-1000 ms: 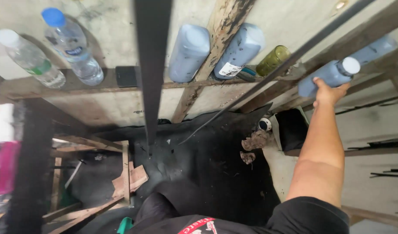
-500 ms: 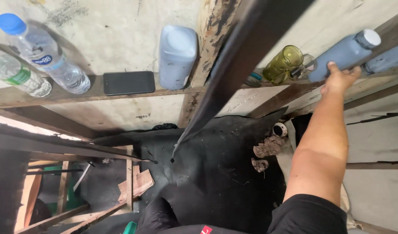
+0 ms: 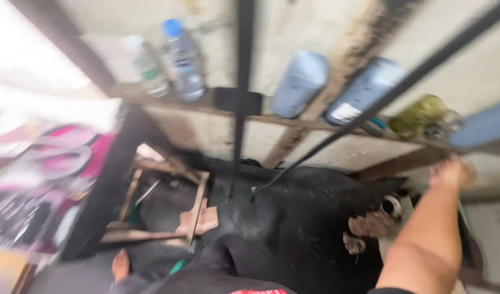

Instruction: Trimming a small component with scissors and applying liquid dye from a bottle into a small frame on a workbench.

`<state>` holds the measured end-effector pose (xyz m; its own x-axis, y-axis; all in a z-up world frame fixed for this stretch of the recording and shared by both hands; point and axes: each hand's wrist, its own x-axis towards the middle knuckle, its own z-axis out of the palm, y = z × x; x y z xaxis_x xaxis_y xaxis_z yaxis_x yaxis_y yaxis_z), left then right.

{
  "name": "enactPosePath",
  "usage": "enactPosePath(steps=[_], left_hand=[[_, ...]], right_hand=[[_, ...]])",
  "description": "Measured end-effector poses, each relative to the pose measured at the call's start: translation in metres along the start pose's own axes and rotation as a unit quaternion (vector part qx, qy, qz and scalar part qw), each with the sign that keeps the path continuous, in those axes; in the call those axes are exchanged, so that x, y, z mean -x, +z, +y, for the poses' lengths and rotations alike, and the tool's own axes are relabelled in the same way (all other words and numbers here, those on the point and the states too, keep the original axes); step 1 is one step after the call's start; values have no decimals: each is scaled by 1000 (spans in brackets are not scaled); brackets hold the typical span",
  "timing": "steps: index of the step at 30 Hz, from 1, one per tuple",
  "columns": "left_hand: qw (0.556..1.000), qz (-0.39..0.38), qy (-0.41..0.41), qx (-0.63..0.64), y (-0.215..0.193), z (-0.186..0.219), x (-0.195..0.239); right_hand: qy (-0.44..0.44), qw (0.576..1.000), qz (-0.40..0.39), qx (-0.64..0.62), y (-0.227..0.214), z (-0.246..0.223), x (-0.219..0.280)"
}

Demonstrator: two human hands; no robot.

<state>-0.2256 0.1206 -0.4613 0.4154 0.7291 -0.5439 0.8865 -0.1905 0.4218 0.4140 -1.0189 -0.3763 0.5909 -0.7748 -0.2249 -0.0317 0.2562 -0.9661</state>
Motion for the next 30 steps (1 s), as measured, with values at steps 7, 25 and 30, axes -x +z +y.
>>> enactPosePath(steps=[7,25,30], left_hand=[[987,29,-146,60,59,-113,88],[986,-133,-95,42,33,-69,-31],[959,-79,-234,136,20,-90,-4]], right_hand=[[141,968,102,181,-56,153,116],[-100,916,-378,89,279,47,715],[-216,907,-303,196,390,31,672]])
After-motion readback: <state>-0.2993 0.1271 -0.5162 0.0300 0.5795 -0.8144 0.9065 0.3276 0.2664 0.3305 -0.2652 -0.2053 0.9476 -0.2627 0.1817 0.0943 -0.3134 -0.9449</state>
